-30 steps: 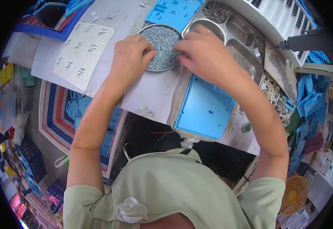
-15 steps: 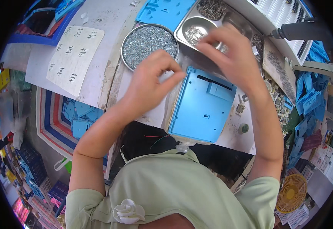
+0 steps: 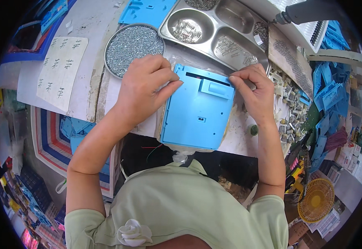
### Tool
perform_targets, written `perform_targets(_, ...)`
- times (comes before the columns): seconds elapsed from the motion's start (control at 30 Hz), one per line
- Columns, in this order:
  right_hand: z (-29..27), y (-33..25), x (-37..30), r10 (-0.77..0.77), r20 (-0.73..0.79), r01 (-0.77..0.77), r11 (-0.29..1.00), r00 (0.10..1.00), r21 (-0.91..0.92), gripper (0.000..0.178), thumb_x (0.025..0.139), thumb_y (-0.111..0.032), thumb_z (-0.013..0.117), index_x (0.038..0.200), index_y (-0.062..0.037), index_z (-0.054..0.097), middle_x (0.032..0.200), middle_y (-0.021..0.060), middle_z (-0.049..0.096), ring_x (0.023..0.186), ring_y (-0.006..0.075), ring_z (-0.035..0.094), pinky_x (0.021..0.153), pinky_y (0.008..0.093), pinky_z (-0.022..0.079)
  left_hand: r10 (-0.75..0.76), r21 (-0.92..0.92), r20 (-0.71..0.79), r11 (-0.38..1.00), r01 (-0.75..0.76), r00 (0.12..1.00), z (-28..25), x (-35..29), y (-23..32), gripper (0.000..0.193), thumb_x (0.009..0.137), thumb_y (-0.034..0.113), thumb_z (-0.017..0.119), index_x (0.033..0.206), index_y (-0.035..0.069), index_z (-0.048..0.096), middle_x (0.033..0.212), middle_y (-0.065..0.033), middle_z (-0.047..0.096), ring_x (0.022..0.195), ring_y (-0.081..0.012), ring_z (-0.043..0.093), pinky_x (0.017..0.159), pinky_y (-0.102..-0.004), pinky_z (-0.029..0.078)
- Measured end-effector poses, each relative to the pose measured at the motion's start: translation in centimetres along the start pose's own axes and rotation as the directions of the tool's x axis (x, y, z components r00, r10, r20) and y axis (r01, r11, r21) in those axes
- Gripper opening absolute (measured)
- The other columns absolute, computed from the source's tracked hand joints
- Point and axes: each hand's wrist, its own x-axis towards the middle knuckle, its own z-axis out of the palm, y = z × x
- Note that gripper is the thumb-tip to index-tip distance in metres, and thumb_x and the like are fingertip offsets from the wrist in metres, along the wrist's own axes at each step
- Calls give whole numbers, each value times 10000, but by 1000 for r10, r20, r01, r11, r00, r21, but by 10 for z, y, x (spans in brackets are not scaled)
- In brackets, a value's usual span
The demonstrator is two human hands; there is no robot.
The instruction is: Soldering components and using an electric screwdriver to assemble a blue plastic electronic device casing.
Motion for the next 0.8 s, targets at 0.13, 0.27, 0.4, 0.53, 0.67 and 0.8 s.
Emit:
perform_targets(0.13, 0, 1, 1, -92, 19, 94, 992, 996, -83, 101, 807, -104, 817, 880, -47, 776, 851, 54, 715, 906, 227, 604, 833, 356, 486, -32, -2, 35, 999, 32, 999, -4, 0, 3, 124, 760, 50, 817, 853, 49, 734, 864, -78, 634, 810, -247, 622, 763, -362, 479)
perform_targets(0.27, -6, 5, 6, -236, 61, 243, 958, 970, -150, 117, 786, -82, 827, 893, -63, 782, 855, 48, 719, 889, 224, 617, 798, 334, 502, -72, -57, 33, 996, 74, 997, -1, -1, 3, 128, 757, 61, 826, 853, 55, 742, 861, -69, 643, 802, -240, 634, 760, -359, 485)
perform_targets(0.4, -17, 1, 5, -234, 5, 233, 967, 972, -104, 134, 776, -61, 826, 903, -64, 782, 858, 64, 713, 876, 241, 621, 774, 337, 506, 99, 74, -9, 992, -98, 995, -2, 0, 1, 120, 778, 105, 804, 855, 89, 714, 864, -33, 630, 792, -229, 631, 723, -376, 465)
perform_targets(0.53, -15, -19, -29, -171, -45, 167, 983, 984, -79, 186, 760, -54, 834, 938, -74, 783, 856, 66, 691, 847, 259, 603, 747, 353, 501, 83, 83, 40, 993, -86, 996, -6, -1, 2, 132, 773, 85, 808, 879, 73, 730, 872, -45, 645, 794, -232, 637, 718, -365, 468)
perform_targets(0.67, 6, -31, -55, -305, -34, 287, 923, 952, -258, 271, 719, -57, 852, 977, -102, 783, 874, 41, 675, 820, 267, 579, 716, 365, 491, 87, 74, 55, 993, -91, 995, -7, 0, 1, 149, 757, 41, 824, 887, 39, 752, 873, -70, 672, 796, -233, 649, 715, -352, 476)
perform_targets(0.8, 5, -30, -55, -396, 15, 381, 873, 918, -305, 318, 681, -67, 858, 985, -125, 785, 883, 23, 669, 807, 268, 568, 697, 368, 480, 103, 93, 36, 990, -106, 994, -8, 0, 4, 150, 761, 48, 828, 893, 37, 758, 868, -68, 675, 774, -220, 638, 709, -345, 465)
